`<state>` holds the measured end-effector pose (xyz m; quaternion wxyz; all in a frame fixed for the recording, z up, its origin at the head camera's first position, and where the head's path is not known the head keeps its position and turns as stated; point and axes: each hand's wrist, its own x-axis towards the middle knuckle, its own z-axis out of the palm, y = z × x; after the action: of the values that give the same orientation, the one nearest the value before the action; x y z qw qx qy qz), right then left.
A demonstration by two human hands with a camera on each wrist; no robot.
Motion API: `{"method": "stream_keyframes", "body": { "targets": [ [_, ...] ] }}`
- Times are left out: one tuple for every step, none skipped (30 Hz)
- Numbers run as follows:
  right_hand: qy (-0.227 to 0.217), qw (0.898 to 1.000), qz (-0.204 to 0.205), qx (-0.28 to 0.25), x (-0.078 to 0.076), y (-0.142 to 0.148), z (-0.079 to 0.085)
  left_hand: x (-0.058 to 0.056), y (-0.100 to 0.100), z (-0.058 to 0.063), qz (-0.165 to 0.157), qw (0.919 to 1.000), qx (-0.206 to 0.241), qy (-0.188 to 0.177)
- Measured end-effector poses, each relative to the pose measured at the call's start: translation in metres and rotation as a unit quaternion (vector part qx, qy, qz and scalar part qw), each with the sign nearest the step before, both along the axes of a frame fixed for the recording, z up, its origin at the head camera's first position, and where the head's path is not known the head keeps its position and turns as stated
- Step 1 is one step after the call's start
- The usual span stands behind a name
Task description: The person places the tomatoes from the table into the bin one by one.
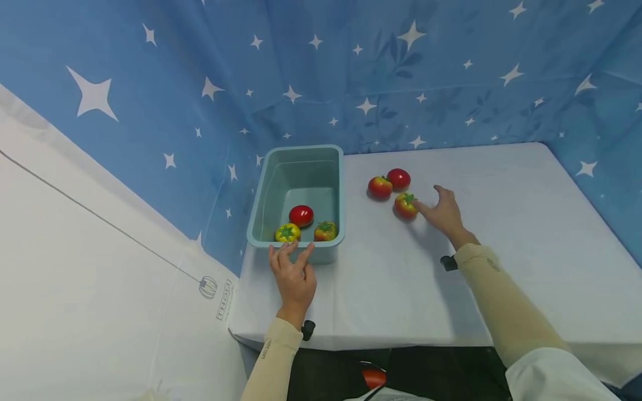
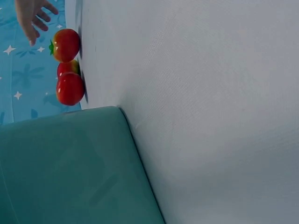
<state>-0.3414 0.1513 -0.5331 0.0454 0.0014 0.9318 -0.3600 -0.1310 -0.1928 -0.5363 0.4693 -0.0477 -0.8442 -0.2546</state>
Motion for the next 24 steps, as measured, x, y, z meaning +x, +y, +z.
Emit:
{"method": "stream_keyframes", "body": {
  "targets": [
    [-0.005,1.0,0.001,0.001,0.0,-0.002,-0.003,0.0,0.0,0.0,0.001,1.0,-0.001,0.0],
    [-0.009,1.0,0.002,0.001,0.001,-0.004,-0.005,0.0,0.0,0.0,0.001,1.0,-0.002,0.001],
    [-0.013,1.0,0.004,-0.003,0.001,-0.006,-0.008,-0.001,0.0,0.0,0.001,1.0,-0.003,0.002],
    [-0.019,1.0,0.002,-0.007,0.001,-0.008,-0.01,-0.001,0.0,0.001,0.001,1.0,-0.004,0.003],
    [-0.024,1.0,0.002,-0.01,0.002,-0.01,-0.013,-0.002,0.0,0.001,0.001,1.0,-0.005,0.004],
    [-0.03,0.999,0.003,-0.012,0.002,-0.012,-0.015,-0.002,0.0,0.001,0.001,1.0,-0.005,0.005],
    [-0.034,0.999,0.005,-0.013,0.002,-0.014,-0.017,-0.002,0.0,0.001,0.001,1.0,-0.006,0.006],
    [-0.04,0.999,0.006,-0.014,0.003,-0.016,-0.019,-0.002,0.0,0.001,0.001,1.0,-0.006,0.007],
    [-0.045,0.999,0.007,-0.018,0.004,-0.018,-0.021,-0.002,0.0,0.002,0.001,1.0,-0.006,0.008],
    [-0.049,0.999,0.008,-0.019,0.004,-0.02,-0.023,-0.002,0.0,0.002,0.001,0.9999,-0.006,0.008],
    [-0.049,0.999,0.011,-0.019,0.004,-0.021,-0.025,-0.002,0.0,0.002,0.001,0.9999,-0.005,0.009],
    [-0.049,0.999,0.012,-0.02,0.005,-0.023,-0.027,-0.002,0.0,0.002,0.0,0.9999,-0.005,0.01],
    [-0.047,0.999,0.013,-0.023,0.005,-0.024,-0.029,-0.002,0.0,0.002,0.0,1.0,-0.004,0.009],
    [-0.044,0.999,0.011,-0.026,0.004,-0.025,-0.03,-0.002,0.0,0.003,0.0,1.0,-0.004,0.008],
    [-0.04,0.999,0.01,-0.031,0.004,-0.026,-0.032,-0.002,0.001,0.003,0.0,1.0,-0.003,0.007],
    [-0.036,0.999,0.007,-0.034,0.003,-0.026,-0.034,-0.002,0.001,0.002,-0.001,1.0,-0.004,0.007],
    [-0.033,0.999,0.006,-0.038,0.003,-0.027,-0.035,-0.002,0.001,0.002,-0.001,1.0,-0.003,0.005],
    [-0.031,0.999,0.004,-0.042,0.002,-0.028,-0.036,-0.001,0.001,0.002,0.0,1.0,-0.004,0.004],
    [-0.029,0.999,0.002,-0.045,0.001,-0.029,-0.037,-0.001,0.001,0.002,-0.001,1.0,-0.004,0.004],
    [-0.029,0.998,0.001,-0.047,0.0,-0.03,-0.039,-0.001,0.001,0.001,-0.001,1.0,-0.003,0.004],
    [-0.029,0.999,0.003,-0.045,-0.001,-0.03,-0.04,-0.001,0.0,0.001,0.0,1.0,-0.004,0.004],
    [-0.029,0.999,0.006,-0.042,-0.002,-0.031,-0.042,-0.001,0.0,0.0,0.0,1.0,-0.004,0.004],
    [-0.027,0.999,0.009,-0.04,-0.003,-0.032,-0.043,-0.001,0.0,0.0,0.0,1.0,-0.003,0.003],
    [-0.025,0.999,0.014,-0.036,-0.003,-0.033,-0.045,-0.001,-0.001,0.0,0.0,1.0,-0.003,0.003]
  ]
}}
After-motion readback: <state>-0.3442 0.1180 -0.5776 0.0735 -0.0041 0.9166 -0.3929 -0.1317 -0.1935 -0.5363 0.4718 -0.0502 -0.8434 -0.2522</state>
